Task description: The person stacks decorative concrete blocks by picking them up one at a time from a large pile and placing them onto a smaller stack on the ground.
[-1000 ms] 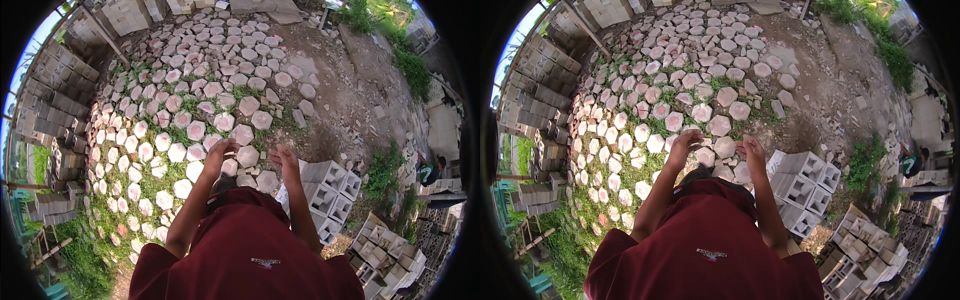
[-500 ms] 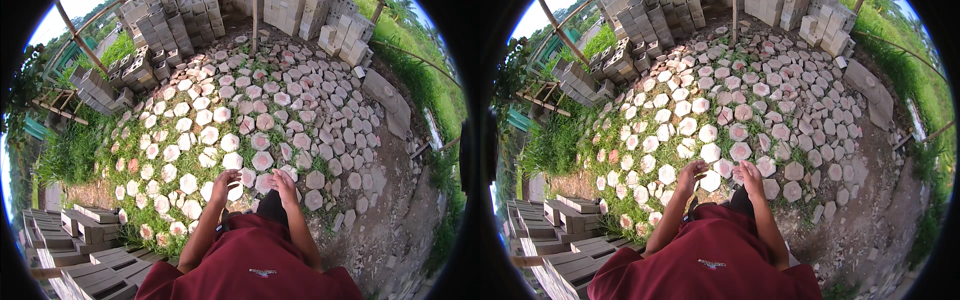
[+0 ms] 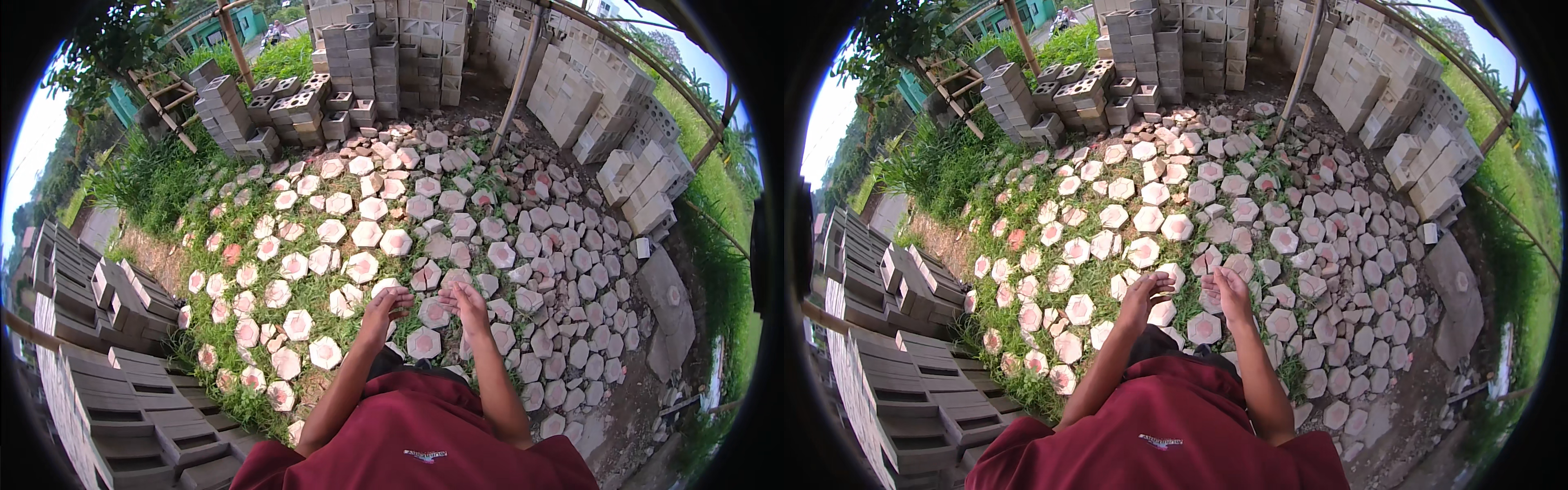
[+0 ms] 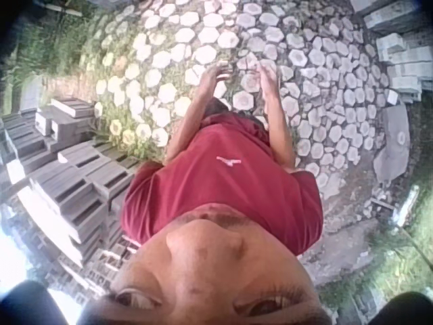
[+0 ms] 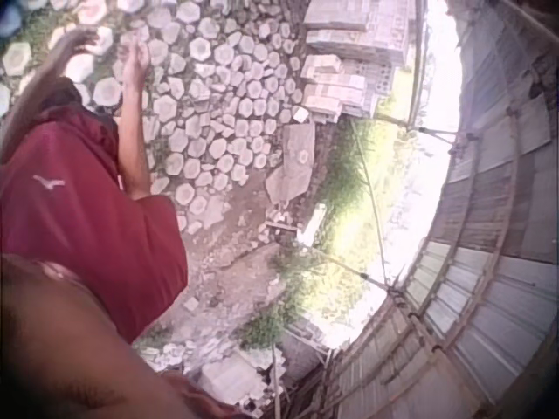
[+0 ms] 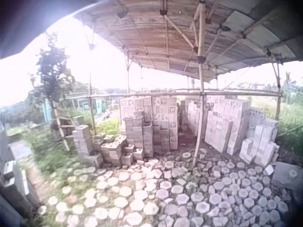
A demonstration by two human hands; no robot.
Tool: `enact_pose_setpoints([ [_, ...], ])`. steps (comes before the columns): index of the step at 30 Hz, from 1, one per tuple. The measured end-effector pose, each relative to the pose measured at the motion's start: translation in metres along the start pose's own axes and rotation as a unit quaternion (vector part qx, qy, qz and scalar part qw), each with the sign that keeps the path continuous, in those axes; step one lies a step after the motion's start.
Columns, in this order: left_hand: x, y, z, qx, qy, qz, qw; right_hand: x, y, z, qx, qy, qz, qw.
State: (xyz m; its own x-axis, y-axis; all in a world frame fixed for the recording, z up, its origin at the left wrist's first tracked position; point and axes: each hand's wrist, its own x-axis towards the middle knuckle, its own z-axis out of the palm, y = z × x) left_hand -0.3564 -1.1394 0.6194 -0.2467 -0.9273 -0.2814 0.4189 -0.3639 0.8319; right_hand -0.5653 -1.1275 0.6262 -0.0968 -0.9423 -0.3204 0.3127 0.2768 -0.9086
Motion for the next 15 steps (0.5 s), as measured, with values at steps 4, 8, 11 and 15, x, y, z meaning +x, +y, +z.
enact_pose_setpoints([
  [4, 0.03, 0.007, 0.007, -0.005, 0.072, 0.017, 0.997, 0.055, -0.011, 0.0, -0.003, -0.048, 0.016, 0.999],
  [8, 0.069, 0.014, -0.01, -0.03, 0.131, -0.007, 0.991, 0.098, -0.006, 0.015, 0.013, -0.087, 0.052, 0.995],
  [11, 0.11, 0.023, -0.016, -0.042, 0.149, -0.007, 0.988, 0.132, -0.005, 0.027, 0.022, -0.089, 0.078, 0.993],
  [15, 0.187, 0.045, -0.024, -0.034, 0.135, -0.013, 0.99, 0.211, -0.013, 0.031, 0.031, -0.075, 0.059, 0.995],
])
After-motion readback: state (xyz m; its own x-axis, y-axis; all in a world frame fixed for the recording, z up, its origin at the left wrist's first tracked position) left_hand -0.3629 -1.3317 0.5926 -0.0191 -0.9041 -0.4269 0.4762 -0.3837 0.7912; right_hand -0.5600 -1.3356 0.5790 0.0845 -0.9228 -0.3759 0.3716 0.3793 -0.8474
